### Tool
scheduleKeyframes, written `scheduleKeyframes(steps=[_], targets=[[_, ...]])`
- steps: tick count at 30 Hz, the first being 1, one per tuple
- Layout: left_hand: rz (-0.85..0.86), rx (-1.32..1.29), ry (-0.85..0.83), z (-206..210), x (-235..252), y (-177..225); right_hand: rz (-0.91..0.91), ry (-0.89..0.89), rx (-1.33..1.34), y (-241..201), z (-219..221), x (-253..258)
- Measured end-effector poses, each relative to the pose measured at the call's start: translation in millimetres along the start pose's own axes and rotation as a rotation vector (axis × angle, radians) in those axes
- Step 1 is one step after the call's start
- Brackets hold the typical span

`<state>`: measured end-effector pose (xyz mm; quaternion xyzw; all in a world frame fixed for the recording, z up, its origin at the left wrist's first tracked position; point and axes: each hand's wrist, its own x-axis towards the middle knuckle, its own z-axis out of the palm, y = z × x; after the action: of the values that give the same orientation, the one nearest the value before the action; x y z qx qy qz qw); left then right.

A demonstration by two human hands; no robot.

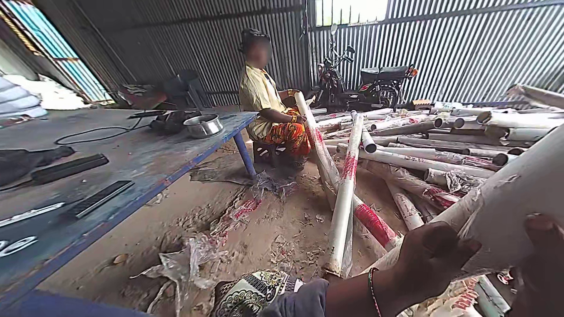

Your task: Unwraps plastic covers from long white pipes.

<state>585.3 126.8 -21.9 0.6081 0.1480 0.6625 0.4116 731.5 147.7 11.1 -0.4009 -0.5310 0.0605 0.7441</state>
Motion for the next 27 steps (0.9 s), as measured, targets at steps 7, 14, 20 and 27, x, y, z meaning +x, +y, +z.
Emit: scheduleKeyframes(steps=[7, 14, 20, 27], targets=[[-0.213, -0.083, 0.012, -16, -43, -18, -0.004, 0.021, 0.092, -13, 7, 5], [-0.297, -0.077, 0.056, -32, -71, -18, -0.076, -0.031, 0.074, -15, 11, 2], [-0.563, 0.107, 0.208, -74, -132, -26, -0.053, -0.035, 0.106, -13, 13, 2], [-0.816, 0.480, 0.187, -130, -165, -6, 0.116, 0.068, -0.039, 22, -13, 33]])
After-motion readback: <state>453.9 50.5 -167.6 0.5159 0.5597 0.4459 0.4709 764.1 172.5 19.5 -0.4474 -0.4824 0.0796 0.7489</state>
